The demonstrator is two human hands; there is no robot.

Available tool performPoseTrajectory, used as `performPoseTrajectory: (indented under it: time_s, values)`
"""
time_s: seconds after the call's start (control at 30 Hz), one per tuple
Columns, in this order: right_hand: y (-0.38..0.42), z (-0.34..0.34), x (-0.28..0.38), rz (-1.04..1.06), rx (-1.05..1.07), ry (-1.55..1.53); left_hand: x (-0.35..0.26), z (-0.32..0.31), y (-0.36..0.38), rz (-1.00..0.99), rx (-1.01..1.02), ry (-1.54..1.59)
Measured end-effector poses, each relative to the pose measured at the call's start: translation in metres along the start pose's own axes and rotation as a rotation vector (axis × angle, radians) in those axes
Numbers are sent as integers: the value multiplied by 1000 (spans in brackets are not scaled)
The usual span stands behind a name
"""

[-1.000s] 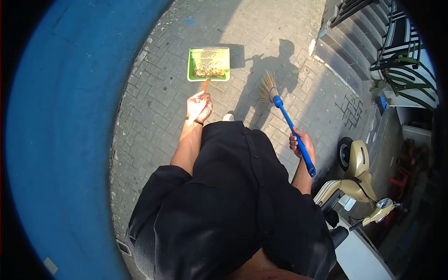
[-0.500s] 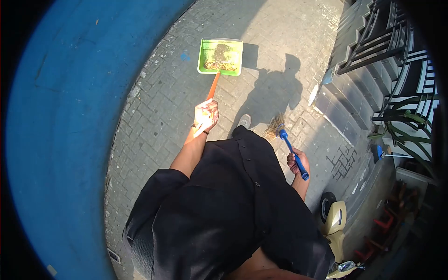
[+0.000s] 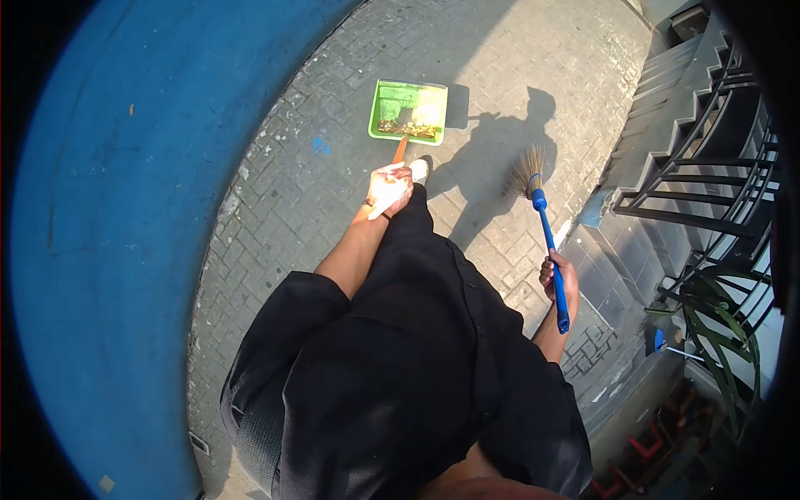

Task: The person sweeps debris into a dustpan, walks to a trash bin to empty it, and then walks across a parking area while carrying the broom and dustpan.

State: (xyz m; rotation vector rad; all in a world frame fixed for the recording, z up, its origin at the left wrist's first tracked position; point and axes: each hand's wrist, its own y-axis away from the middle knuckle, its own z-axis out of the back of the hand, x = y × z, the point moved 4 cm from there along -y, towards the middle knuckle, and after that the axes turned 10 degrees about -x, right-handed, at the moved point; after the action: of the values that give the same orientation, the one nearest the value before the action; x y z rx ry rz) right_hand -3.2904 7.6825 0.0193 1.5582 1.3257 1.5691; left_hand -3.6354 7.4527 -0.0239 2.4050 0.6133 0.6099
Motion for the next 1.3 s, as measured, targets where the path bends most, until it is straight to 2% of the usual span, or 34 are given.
performPoseTrajectory:
  time_s: [0.03,0.07,0.17,0.2,0.27,0.37,0.5,0.53,0.6,0.67,0.77,0.9,0.97,1.1,1.17,1.23,1.27,1.3]
  values:
    - [-18,-23,23,8,-18,10,-3,-27,-26,-16,-16,-60]
    - [-30,-43,42,11,-41,29,-3,-51,-45,111,-47,106]
    - [-59,-108,107,-2,-55,111,-53,-97,-127,54,6,136]
    - [-64,-135,129,21,-76,185,-60,-131,-133,19,-42,214]
    - [-81,-174,169,68,-93,341,-85,-145,-178,17,-51,234]
    - [-102,-242,236,91,-143,580,-91,-171,-211,3,-54,245]
    - [-179,-317,324,79,-29,799,-116,-203,-246,-52,-95,289]
    - [-205,-336,347,83,15,869,-120,-203,-256,-34,-25,310]
    - [-251,-383,392,83,106,1001,-125,-205,-274,-146,-27,347]
    - [-267,-440,434,109,185,1146,-128,-208,-282,-178,-3,424]
    - [-275,-525,474,159,280,1401,-142,-216,-282,-293,-81,554]
    - [-299,-614,480,194,324,1530,-171,-199,-295,-452,-137,547]
    - [-299,-666,464,104,350,1500,-193,-196,-299,-449,-191,582]
    - [-374,-729,403,255,361,1627,-238,-177,-309,-511,-329,615]
    - [-367,-745,366,428,364,2012,-251,-171,-312,-536,-371,668]
    - [-381,-736,326,732,376,2250,-268,-150,-314,-542,-381,744]
    - [-393,-719,309,804,568,2410,-281,-131,-319,-521,-368,864]
    - [-396,-703,298,877,780,2554,-288,-130,-313,-564,-370,839]
